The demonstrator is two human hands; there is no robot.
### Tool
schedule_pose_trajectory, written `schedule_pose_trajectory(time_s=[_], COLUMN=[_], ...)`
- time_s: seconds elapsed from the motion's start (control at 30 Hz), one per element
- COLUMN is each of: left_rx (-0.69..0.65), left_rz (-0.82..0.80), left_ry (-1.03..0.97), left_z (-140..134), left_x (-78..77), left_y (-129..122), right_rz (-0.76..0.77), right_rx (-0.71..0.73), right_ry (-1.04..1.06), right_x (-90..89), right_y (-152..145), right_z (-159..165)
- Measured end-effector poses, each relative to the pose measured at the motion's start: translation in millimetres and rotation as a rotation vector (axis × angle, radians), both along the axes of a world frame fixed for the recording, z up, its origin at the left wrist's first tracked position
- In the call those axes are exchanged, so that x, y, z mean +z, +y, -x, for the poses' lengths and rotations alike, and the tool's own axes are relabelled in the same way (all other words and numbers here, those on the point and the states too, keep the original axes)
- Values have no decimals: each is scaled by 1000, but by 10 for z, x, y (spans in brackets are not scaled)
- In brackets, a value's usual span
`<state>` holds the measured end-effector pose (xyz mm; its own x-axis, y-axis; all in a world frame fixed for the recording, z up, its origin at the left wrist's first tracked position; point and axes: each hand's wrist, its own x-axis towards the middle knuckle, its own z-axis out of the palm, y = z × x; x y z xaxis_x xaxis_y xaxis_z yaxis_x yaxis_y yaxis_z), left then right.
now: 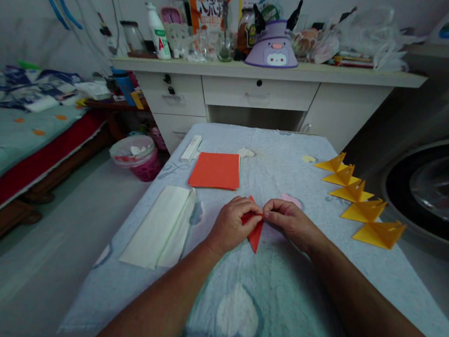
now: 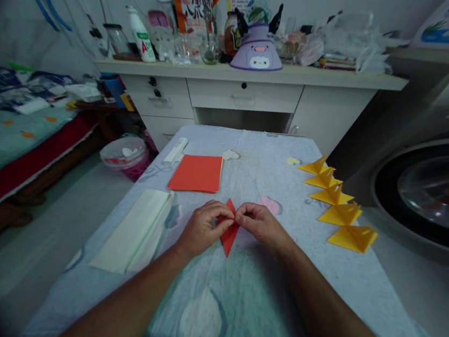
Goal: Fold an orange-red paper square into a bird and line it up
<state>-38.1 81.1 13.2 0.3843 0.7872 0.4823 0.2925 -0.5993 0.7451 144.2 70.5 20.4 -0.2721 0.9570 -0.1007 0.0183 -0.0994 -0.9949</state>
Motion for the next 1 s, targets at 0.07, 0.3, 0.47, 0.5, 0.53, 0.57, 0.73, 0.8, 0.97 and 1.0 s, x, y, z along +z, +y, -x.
schedule_pose_trajectory(time_s=[0.07,0.3,0.47,0.5,0.53,0.57,0.73,0.8,0.97,1.0], left_rx=[-5,6,-1,-2,-3,-3,-3,-5,-7,-8], left_rz=[1,29,23,22,21,21,23,16,-13,-14], left_ry=[1,-1,-5,-3,1,3,13,17,34,37], left_z=[0,6,5,5,4,4,3,3,5,6], left_x=[-2,11,11,9,8,7,13,13,-2,-6], left_y=[1,-7,-4,-3,-3,-2,-3,-1,5,5], right_rz=[1,-95,-198,-216,-237,-262,-375,-404,-447,-449], right_rx=[-1,34,81,87,93,96,98,85,79,82], right_ry=[-9,-74,-153,-172,-193,-217,-310,-333,-388,-398], right_x=[-2,39,53,55,58,63,105,117,131,132], right_y=[0,7,35,40,44,47,53,50,41,41], right_z=[-3,-31,-76,-82,-86,-88,-75,-71,-75,-76])
